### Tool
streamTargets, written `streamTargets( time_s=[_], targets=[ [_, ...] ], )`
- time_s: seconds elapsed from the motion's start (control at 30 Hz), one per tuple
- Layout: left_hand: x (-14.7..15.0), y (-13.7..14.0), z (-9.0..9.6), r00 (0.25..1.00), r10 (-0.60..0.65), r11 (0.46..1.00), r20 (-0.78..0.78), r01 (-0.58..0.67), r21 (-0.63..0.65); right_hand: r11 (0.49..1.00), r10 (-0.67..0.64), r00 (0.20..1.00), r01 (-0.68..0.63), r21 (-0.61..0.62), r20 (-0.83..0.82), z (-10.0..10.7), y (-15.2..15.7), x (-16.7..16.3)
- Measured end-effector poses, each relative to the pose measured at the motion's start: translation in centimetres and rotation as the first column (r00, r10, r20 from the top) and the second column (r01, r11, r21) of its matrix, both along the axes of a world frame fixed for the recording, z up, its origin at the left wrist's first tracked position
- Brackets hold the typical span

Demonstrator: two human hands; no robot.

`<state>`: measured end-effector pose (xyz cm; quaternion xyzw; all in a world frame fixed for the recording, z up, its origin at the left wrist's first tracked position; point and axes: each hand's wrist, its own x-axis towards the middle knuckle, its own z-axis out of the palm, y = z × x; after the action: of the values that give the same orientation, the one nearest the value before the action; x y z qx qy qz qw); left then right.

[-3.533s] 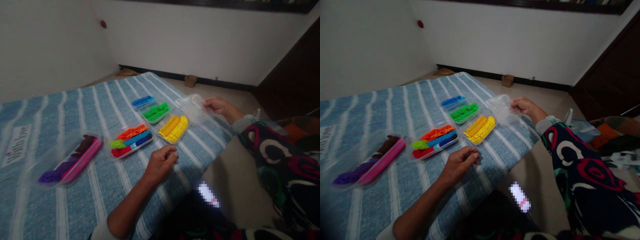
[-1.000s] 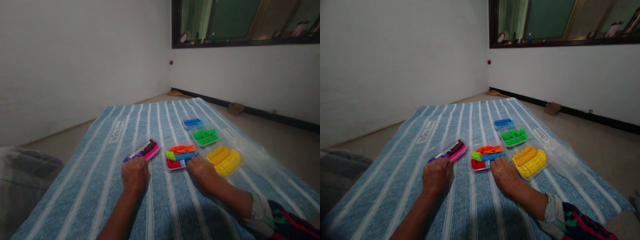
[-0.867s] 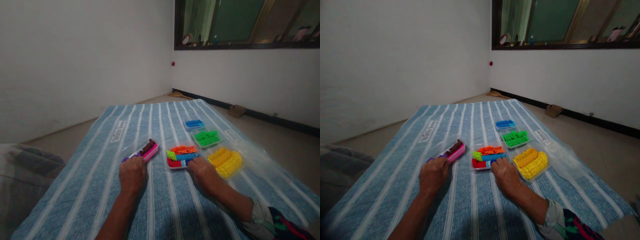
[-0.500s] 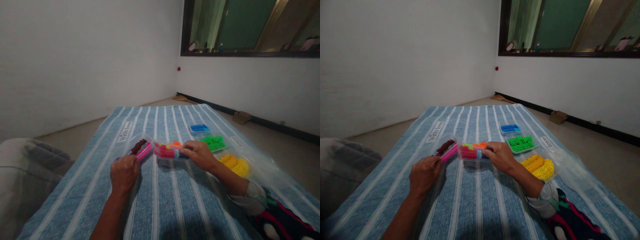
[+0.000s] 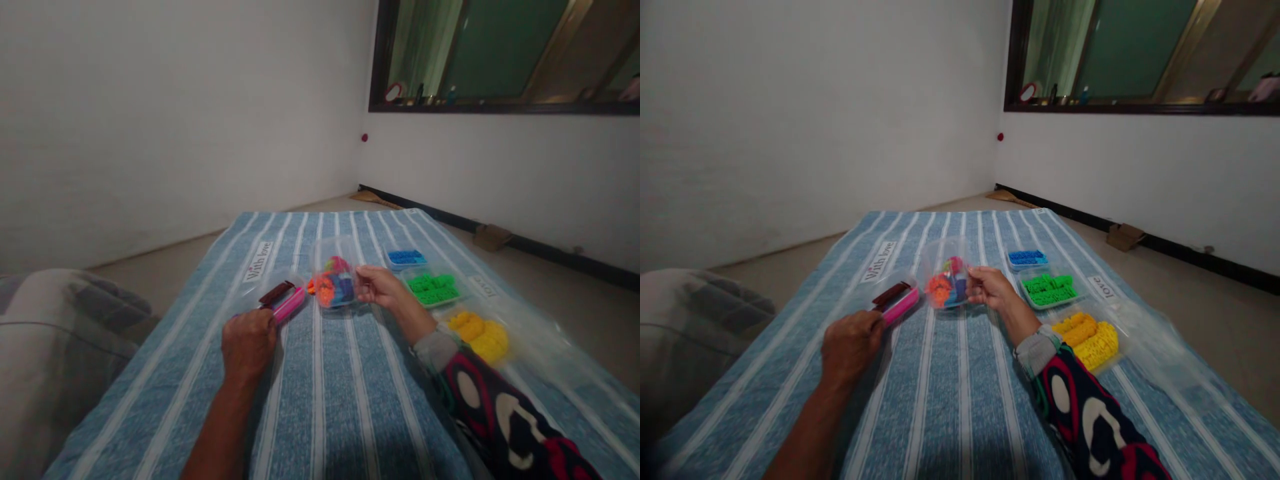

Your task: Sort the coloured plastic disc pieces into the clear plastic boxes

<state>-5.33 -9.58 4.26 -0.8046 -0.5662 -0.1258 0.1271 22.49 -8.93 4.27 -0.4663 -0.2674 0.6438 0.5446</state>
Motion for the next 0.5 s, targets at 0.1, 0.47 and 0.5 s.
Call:
streamTargets(
  time_s=[0.1,0.47,0.5],
  targets=[
    [0.2,-0.1,0.0,1.0,-0.003,1.0,0.0,0.003,-0.009,0.999,-0.043,0.987,0.039,-0.027,-0.152,-0.9,0.7,0.1],
    [3.1,0.1,2.4,0.746,-0.257,0.934,0.615,0.355,-0.04,0.939,-0.255,0.877,0.325,0.11,-0.408,1.1,-1.9,3.3],
    [3.9,0.3,2.6,0.667,-0.259,0.916,0.698,0.399,-0.041,0.927,-0.279,0.867,0.356,0.12,-0.414,1.5,-2.4,3.7]
  ],
)
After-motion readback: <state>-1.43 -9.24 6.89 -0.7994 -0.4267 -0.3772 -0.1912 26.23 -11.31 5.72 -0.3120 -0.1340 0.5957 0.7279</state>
